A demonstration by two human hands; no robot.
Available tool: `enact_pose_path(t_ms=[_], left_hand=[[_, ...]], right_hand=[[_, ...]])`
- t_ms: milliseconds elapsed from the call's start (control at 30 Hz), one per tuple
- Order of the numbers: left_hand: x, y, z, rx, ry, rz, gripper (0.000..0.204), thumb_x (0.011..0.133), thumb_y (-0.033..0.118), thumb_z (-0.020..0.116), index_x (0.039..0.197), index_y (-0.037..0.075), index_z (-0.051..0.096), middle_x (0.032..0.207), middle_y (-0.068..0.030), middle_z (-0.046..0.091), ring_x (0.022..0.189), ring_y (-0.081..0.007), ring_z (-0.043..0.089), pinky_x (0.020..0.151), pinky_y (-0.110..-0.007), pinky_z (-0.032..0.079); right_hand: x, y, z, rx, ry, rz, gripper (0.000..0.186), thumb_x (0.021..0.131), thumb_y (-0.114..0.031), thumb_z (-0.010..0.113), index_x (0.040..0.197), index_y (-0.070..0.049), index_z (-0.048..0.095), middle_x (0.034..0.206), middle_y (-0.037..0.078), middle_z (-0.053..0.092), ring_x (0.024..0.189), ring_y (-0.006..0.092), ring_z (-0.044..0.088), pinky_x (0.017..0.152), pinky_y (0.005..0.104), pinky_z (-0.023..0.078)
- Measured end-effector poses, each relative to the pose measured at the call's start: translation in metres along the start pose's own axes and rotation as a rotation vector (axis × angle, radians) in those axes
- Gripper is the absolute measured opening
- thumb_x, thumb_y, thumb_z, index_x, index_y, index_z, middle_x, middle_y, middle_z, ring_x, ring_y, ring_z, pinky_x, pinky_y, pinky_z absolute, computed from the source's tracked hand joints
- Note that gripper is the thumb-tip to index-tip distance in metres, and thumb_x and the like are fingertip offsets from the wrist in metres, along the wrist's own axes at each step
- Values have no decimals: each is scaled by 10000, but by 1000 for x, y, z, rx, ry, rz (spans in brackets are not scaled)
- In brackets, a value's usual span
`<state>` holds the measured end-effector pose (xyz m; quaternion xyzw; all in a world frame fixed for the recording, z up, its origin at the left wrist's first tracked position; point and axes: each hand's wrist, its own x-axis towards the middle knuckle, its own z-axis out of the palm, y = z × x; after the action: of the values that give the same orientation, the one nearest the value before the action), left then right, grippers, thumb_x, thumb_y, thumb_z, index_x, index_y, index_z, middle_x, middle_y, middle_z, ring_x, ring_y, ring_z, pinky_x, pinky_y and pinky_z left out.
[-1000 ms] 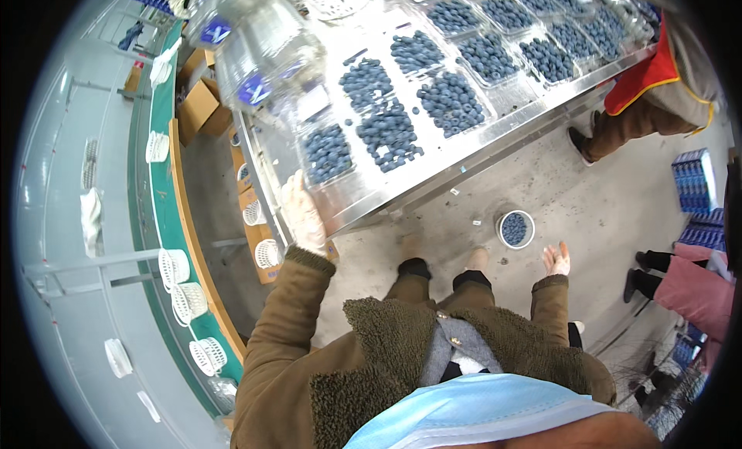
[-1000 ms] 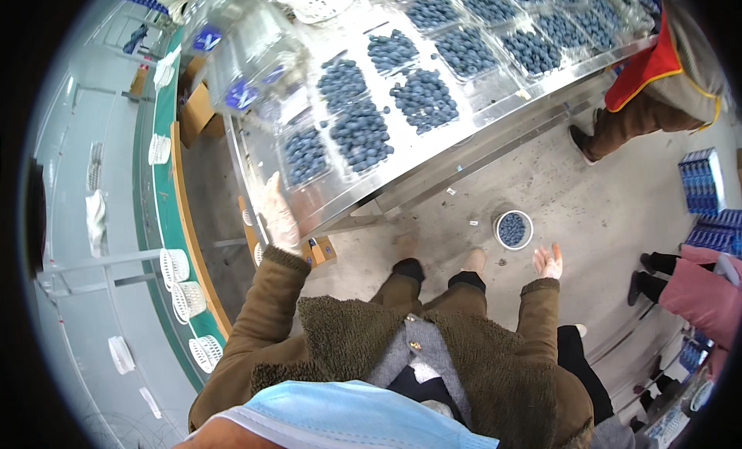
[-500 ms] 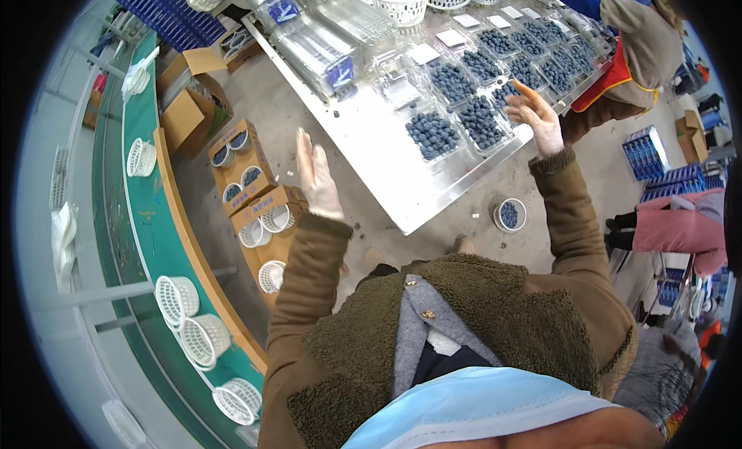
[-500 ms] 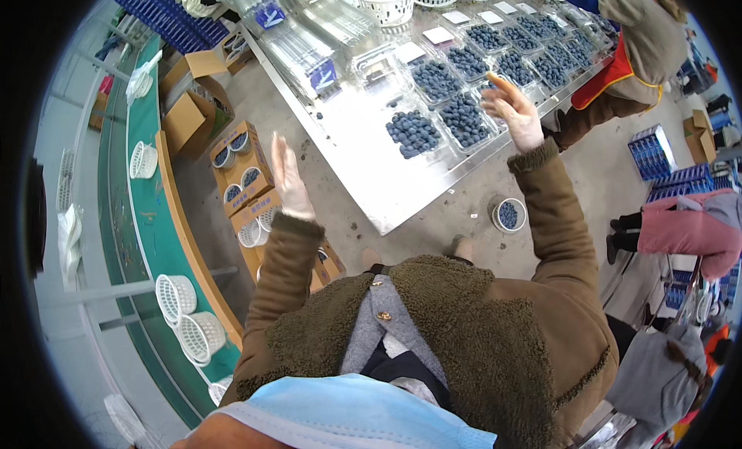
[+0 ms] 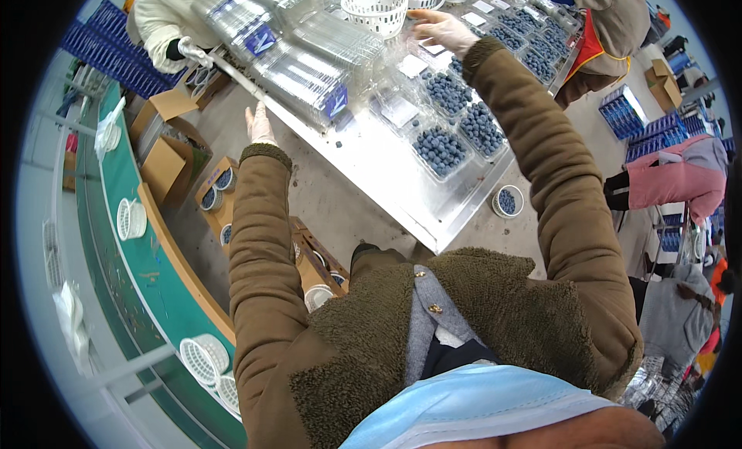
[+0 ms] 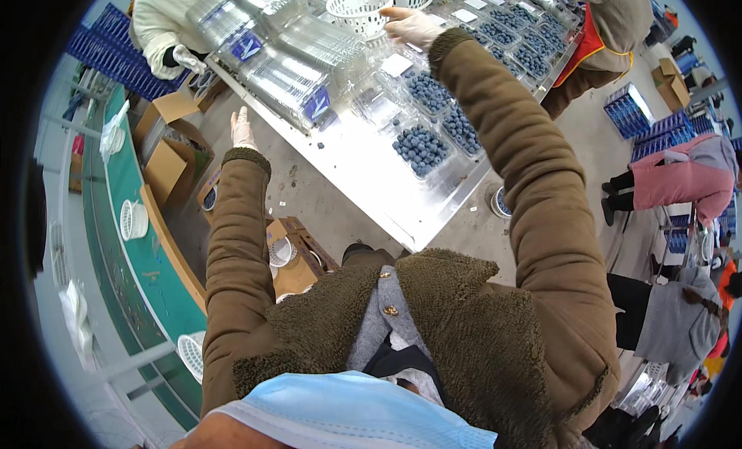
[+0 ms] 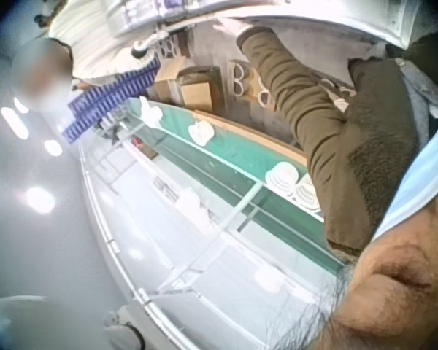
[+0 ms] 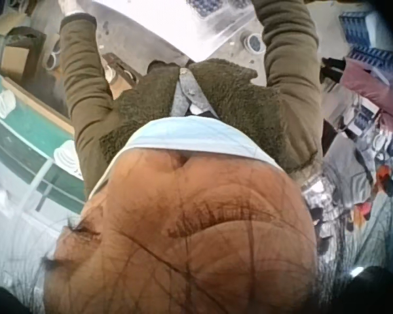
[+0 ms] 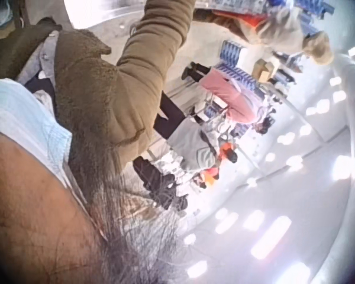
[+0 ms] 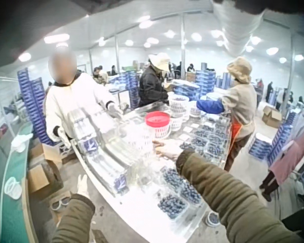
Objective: The person pours blueberries from white baskets into clear plastic clamshell containers on a metal table. They then place lids on the filled containers and stack them. The process is repeated with multiple containers.
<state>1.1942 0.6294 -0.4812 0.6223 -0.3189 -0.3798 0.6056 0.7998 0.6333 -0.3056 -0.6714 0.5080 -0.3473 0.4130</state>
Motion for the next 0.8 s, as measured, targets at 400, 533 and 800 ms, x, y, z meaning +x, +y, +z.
enact_pose_path(t_ms=[400, 533, 800], left_hand=[[131, -23, 38, -153, -294, 185, 592, 883, 438, 463, 1238, -33, 417, 1242, -172, 448, 1105, -271, 440, 940, -329, 328], [126, -21, 53, -202, -272, 64, 682, 840, 494, 507, 1241, -45, 389, 1275, -196, 395, 1147, -293, 402, 965, -353, 318], [98, -11, 74, -321, -266, -31, 664, 824, 448, 570, 1257, -5, 352, 1230, -136, 394, 1109, -232, 392, 946, -355, 327]], right_hand=[[186, 78, 103, -489, 235, 103, 544, 854, -297, 564, 1296, -32, 389, 1241, 123, 492, 1134, 198, 448, 955, 267, 345], [182, 73, 102, -523, 147, 404, 535, 853, -465, 502, 1235, -91, 489, 1217, 95, 526, 1153, 212, 447, 970, 284, 329], [174, 72, 109, -465, 283, 448, 612, 818, -587, 462, 1195, -110, 531, 1213, 96, 527, 1124, 235, 477, 954, 314, 345]])
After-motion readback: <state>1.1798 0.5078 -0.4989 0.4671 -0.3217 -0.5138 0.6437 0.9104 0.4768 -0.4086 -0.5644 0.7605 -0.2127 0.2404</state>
